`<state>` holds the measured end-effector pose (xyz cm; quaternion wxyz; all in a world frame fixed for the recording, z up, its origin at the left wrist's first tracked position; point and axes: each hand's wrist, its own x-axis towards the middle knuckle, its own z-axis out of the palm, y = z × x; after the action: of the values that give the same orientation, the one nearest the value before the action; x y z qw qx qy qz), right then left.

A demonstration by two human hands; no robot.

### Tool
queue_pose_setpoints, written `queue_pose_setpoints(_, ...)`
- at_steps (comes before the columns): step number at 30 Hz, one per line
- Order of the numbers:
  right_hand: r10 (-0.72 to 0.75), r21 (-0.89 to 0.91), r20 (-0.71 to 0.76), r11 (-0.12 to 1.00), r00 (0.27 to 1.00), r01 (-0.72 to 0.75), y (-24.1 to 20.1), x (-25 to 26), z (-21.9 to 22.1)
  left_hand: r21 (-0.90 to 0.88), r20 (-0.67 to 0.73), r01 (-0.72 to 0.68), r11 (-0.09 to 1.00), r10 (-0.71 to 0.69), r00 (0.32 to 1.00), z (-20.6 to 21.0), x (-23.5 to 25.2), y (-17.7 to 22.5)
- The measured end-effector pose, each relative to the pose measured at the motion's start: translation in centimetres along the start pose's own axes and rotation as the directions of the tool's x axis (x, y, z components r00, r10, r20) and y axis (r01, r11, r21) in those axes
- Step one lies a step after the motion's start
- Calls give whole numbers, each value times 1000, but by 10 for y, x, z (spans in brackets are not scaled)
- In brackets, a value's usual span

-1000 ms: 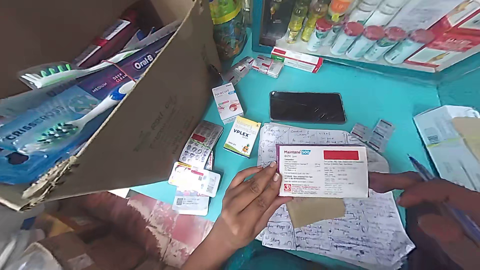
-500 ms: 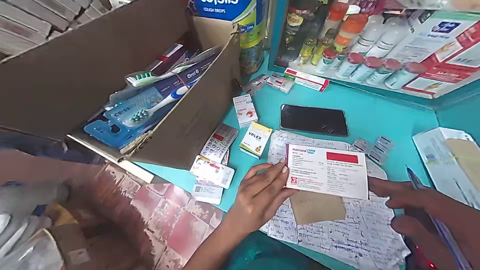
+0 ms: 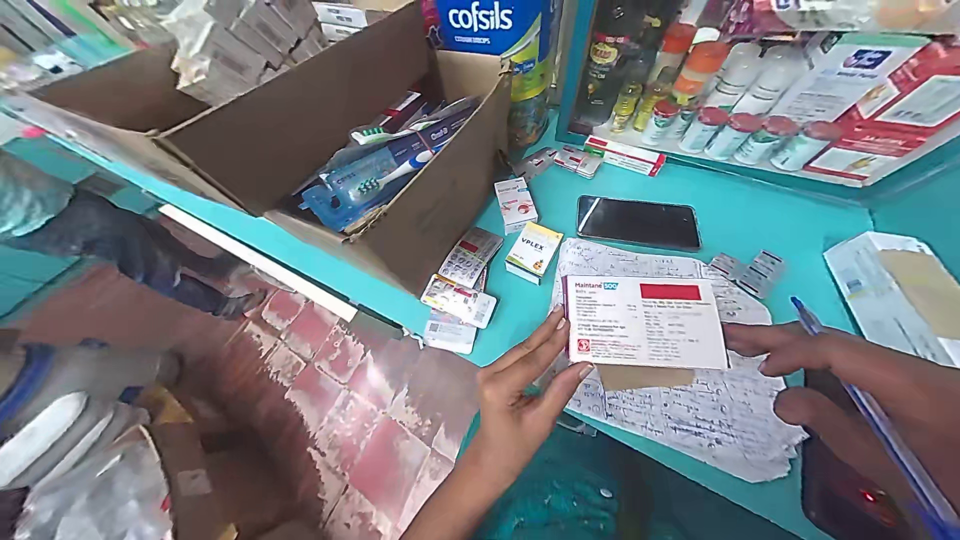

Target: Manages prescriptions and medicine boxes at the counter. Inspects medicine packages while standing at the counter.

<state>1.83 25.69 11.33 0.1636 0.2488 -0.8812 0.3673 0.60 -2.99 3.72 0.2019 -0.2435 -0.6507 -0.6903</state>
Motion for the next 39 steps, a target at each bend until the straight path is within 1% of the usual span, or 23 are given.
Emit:
queue_pose_setpoints(5, -121, 48, -10, 991, 993, 121, -8, 5, -1, -22, -67, 62, 998, -63, 996, 1, -11, 35)
queue_pose_setpoints(8, -146, 64, -23, 987, 989, 147, -18, 7, 1, -53, -143, 94, 994, -101, 985, 3, -15, 56)
queue_pose_setpoints(12, -184, 64, -22, 981, 983, 186, -27, 5, 7, -40, -221, 107, 993, -113, 969, 3, -24, 71)
queue_pose_setpoints(15, -182, 101, -26, 978, 983, 184, -31, 1, 10, -84, -270, 132, 988, -150, 951, 5, -31, 83)
queue_pose_setpoints(17, -186, 179, -27, 966, 982, 187, -28, -1, 14, -106, -298, 150, 983, -175, 938, 5, -37, 93)
queue_pose_setpoints(20, -190, 299, 17, 938, 982, 176, -24, 3, 16, -78, -351, 163, 984, -180, 919, 3, -44, 106)
queue_pose_setpoints(23, -146, 383, 43, 916, 988, 118, -21, 3, 20, -74, -400, 172, 982, -188, 897, 1, -54, 113)
queue_pose_setpoints(25, -100, 402, 80, 914, 992, 60, -21, 1, 21, -132, -424, 205, 970, -242, 873, -1, -62, 118)
queue_pose_setpoints(27, -90, 423, 135, 906, 987, 24, -25, 3, 19, -194, -447, 237, 952, -301, 842, -4, -66, 122)
queue_pose_setpoints(30, -145, 539, 208, 842, 967, 10, -28, 5, 26, -225, -483, 244, 944, -325, 813, -11, -71, 129)
queue_pose_setpoints(33, -212, 697, 252, 716, 944, -25, -34, 1, 51, -230, -519, 228, 946, -318, 794, -22, -79, 136)
queue_pose_setpoints(34, -219, 735, 244, 677, 945, -33, -40, 0, 63, -229, -527, 222, 948, -312, 790, -26, -81, 138)
queue_pose_setpoints(38, -217, 792, 198, 610, 956, -26, -78, -6, 109, -252, -532, 201, 947, -309, 789, -45, -84, 146)
queue_pose_setpoints(39, -216, 816, 177, 578, 960, -21, -88, -5, 120, -257, -527, 206, 944, -316, 789, -50, -85, 148)
